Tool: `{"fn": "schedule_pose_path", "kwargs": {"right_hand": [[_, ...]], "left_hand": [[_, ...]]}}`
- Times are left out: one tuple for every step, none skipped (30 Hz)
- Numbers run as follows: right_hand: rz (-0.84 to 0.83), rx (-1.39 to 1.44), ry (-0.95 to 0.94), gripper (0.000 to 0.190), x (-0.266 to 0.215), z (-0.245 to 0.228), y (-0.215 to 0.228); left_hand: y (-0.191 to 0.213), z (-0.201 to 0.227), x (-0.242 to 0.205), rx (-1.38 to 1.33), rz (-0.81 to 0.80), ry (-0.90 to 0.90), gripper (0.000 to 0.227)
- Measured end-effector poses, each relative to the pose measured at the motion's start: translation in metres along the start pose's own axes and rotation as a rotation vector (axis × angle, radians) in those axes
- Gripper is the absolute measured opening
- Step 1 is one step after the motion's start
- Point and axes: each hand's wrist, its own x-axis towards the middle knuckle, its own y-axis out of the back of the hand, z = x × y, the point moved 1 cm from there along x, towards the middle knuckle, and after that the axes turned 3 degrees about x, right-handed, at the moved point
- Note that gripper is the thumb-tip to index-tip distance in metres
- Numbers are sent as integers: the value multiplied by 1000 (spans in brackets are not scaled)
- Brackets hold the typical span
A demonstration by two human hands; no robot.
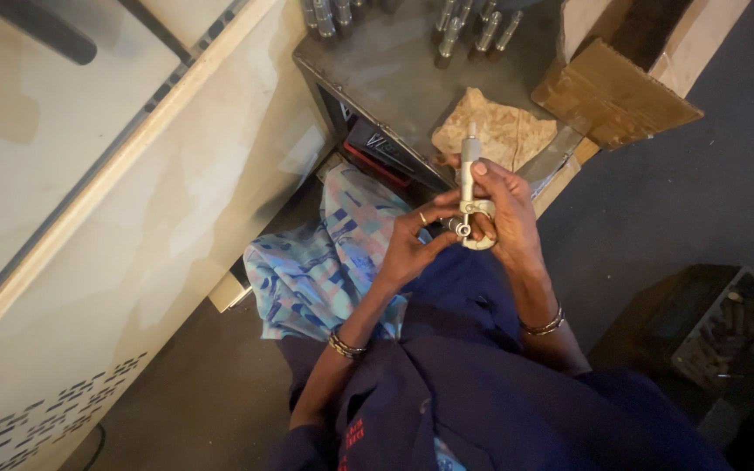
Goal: The person uses a vernier caliper to measure the diameter of small cylindrical metal parts. They pick up each part from a metal tray, measure it, and place it into a cardboard box. The process is repeated for several parts.
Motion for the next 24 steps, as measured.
{"fn": "schedule_pose_path", "kwargs": {"right_hand": [[9, 1, 9, 41, 0, 0, 0], [17, 3, 19, 39, 0, 1, -1], [24, 1, 28, 39, 1, 1, -1], [30, -1, 37, 38, 1, 2, -1], [37, -3, 46, 37, 1, 2, -1], [34, -11, 58, 37, 1, 2, -1], [30, -20, 71, 37, 1, 3, -2], [27, -28, 82, 36, 1, 3, -1], [31, -41, 74, 36, 1, 3, -1], [36, -52, 65, 36, 0, 3, -1], [40, -64, 56, 37, 0, 2, -1], [29, -56, 60, 40, 0, 2, -2], [18, -48, 64, 44, 0, 3, -2], [7, -40, 67, 48, -1, 2, -3], [-5, -36, 57, 54, -2, 1, -3], [-18, -33, 45, 60, -5, -1, -3], [-30, -29, 34, 67, -7, -2, -3], [-23, -37, 9, 71, -8, -2, -3], [-15, -45, -17, 75, -10, -2, -4], [-7, -53, -41, 79, -11, -3, -4], [-4, -50, -33, 78, -11, -3, -5], [-2, -47, -24, 78, -12, -3, -6], [0, -44, -14, 78, -12, -3, -7], [-9, -31, -18, 78, -14, -3, -7]], "left_hand": [[0, 0, 0, -22, 2, -18, 34], [0, 0, 0, -44, 4, -35, 35], [0, 0, 0, -27, 2, -2, 35], [0, 0, 0, -10, -1, 33, 34], [0, -1, 0, 6, -4, 68, 34], [1, -1, 0, 9, -4, 55, 34], [1, -1, 0, 11, -4, 41, 34], [1, -1, 0, 14, -3, 29, 34], [1, -2, 0, 5, -6, 10, 33], [1, -2, 0, -4, -10, -9, 32], [1, -2, -1, -13, -13, -28, 31], [1, -2, -1, -12, -15, -22, 32], [1, -3, -1, -12, -16, -15, 32], [1, -4, -1, -11, -18, -9, 32], [1, -5, 0, -1, -21, 3, 32], [1, -6, -1, 9, -24, 16, 31], [0, -7, -1, 19, -27, 28, 31], [0, -8, -1, 11, -34, 31, 31], [0, -10, -2, 3, -41, 33, 30], [0, -11, -2, -5, -47, 35, 30], [-1, -12, -3, -30, -53, 39, 30], [-1, -14, -3, -53, -59, 42, 29], [-1, -15, -3, -77, -64, 45, 28], [-1, -16, -3, -74, -71, 54, 29]]}}
